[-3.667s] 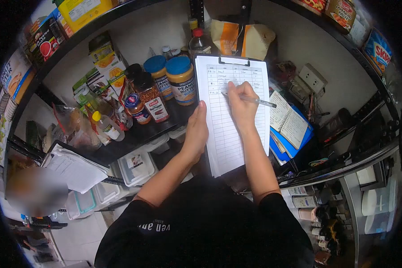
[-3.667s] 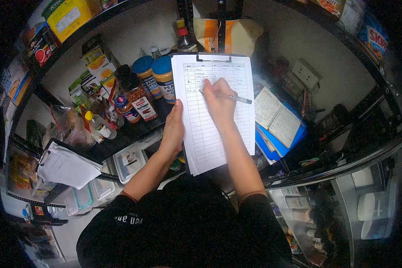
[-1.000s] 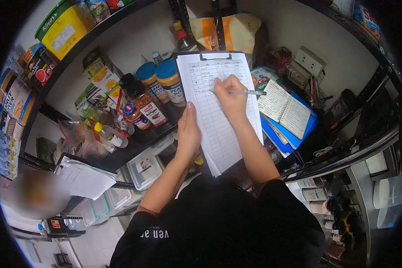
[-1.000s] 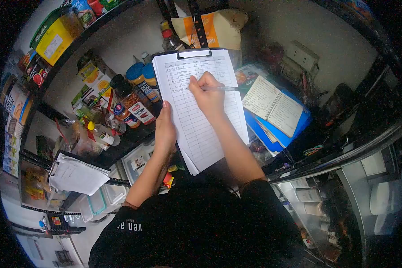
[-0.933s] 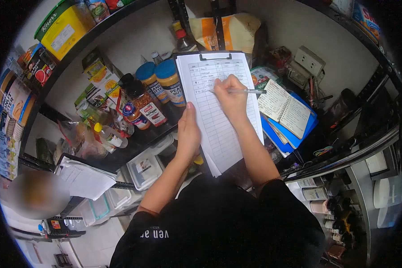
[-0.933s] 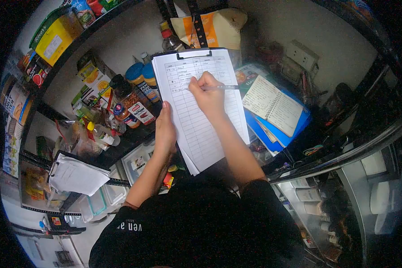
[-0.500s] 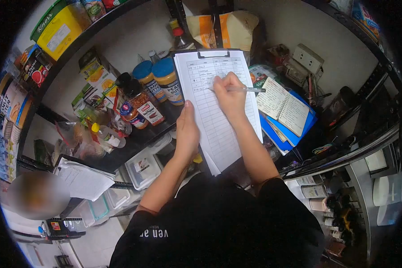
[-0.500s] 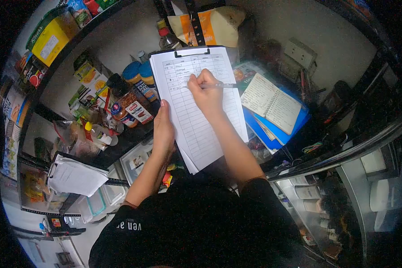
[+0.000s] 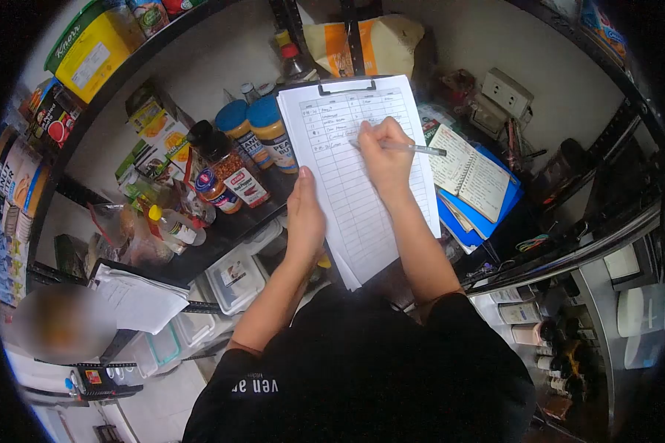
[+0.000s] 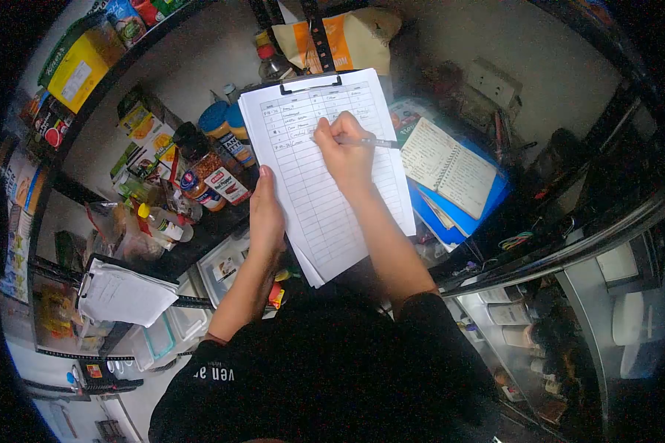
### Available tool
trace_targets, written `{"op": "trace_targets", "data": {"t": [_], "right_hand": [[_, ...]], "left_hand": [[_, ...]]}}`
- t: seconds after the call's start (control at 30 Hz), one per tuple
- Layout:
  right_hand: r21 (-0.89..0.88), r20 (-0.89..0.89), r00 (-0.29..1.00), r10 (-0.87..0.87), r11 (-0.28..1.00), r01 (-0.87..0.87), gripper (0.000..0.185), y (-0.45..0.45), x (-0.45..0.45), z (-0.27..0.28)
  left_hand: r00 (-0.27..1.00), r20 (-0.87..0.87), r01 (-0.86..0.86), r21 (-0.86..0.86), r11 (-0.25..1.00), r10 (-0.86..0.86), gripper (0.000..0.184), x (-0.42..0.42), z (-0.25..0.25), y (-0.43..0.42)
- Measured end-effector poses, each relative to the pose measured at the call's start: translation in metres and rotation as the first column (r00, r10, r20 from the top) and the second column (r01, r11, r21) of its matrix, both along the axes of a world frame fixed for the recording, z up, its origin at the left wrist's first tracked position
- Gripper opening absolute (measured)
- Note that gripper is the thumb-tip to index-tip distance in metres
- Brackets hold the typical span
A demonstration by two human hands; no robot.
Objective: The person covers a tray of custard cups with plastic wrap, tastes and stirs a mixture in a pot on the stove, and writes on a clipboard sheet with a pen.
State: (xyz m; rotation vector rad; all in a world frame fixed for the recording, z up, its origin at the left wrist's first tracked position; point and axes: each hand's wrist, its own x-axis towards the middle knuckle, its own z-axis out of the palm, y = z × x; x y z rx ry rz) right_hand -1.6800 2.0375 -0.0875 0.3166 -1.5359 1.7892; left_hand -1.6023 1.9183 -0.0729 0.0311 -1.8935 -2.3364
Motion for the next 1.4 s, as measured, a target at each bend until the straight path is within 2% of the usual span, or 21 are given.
{"op": "trace_targets", "data": {"t": [0.07,0.17,0.5,0.6,0.8,0.87,0.9,0.97,1.07,1.17,1.27,1.4], "right_hand": [[0.082,-0.002,0.997,-0.076,0.994,0.076,0.031,0.001,0.001,0.0],[0.024,0.053,0.998,0.028,0.999,-0.029,0.031,0.0,0.001,-0.002],[0.094,0.012,0.999,-0.029,0.995,0.028,0.031,-0.002,-0.003,-0.004],[0.006,0.03,0.999,0.042,0.999,-0.042,0.031,-0.001,-0.001,-0.002],[0.094,0.031,0.999,0.018,0.995,-0.02,0.03,0.001,-0.006,-0.006],[-0.027,0.029,0.994,0.108,0.994,-0.107,0.031,0.001,-0.004,-0.004],[-0.027,0.029,0.994,0.107,0.994,-0.107,0.031,0.0,-0.004,-0.004],[0.077,0.054,0.999,-0.003,0.997,-0.001,0.031,0.0,-0.005,-0.004],[0.012,0.042,0.997,0.068,0.998,-0.068,0.031,0.0,-0.005,-0.004],[0.088,0.034,0.999,0.011,0.996,-0.014,0.031,0.002,-0.009,-0.008],[-0.012,0.035,0.998,0.06,0.998,-0.06,0.031,0.007,-0.006,-0.005],[0.018,0.044,0.999,0.011,1.0,-0.012,0.031,0.008,-0.005,-0.002]], "left_hand": [[1.0,0.022,-0.005,-0.018,1.0,0.006,0.053,0.001,0.001,-0.001],[0.999,0.05,-0.018,-0.045,0.999,0.02,0.054,-0.002,-0.005,-0.005],[0.999,0.051,-0.014,-0.007,1.0,0.015,0.055,0.005,0.008,0.001],[0.999,0.041,-0.006,-0.039,0.999,0.008,0.056,0.002,0.001,-0.002],[1.0,0.026,-0.008,-0.012,1.0,0.008,0.056,0.0,-0.002,-0.002],[0.999,0.05,-0.016,-0.031,0.999,0.017,0.056,0.002,0.001,-0.001],[0.999,0.049,-0.015,-0.031,0.999,0.017,0.056,0.001,0.001,-0.001],[0.998,0.054,-0.029,-0.032,0.999,0.031,0.055,0.0,0.0,-0.001],[0.999,0.04,-0.016,-0.005,1.0,0.016,0.055,-0.003,-0.004,-0.003],[0.998,0.056,-0.025,-0.005,1.0,0.025,0.055,0.001,0.001,0.0],[0.999,0.04,0.001,0.026,1.0,-0.002,0.055,0.0,-0.002,-0.001],[0.994,0.107,-0.035,0.026,0.999,0.032,0.055,0.002,0.001,0.0]]}}
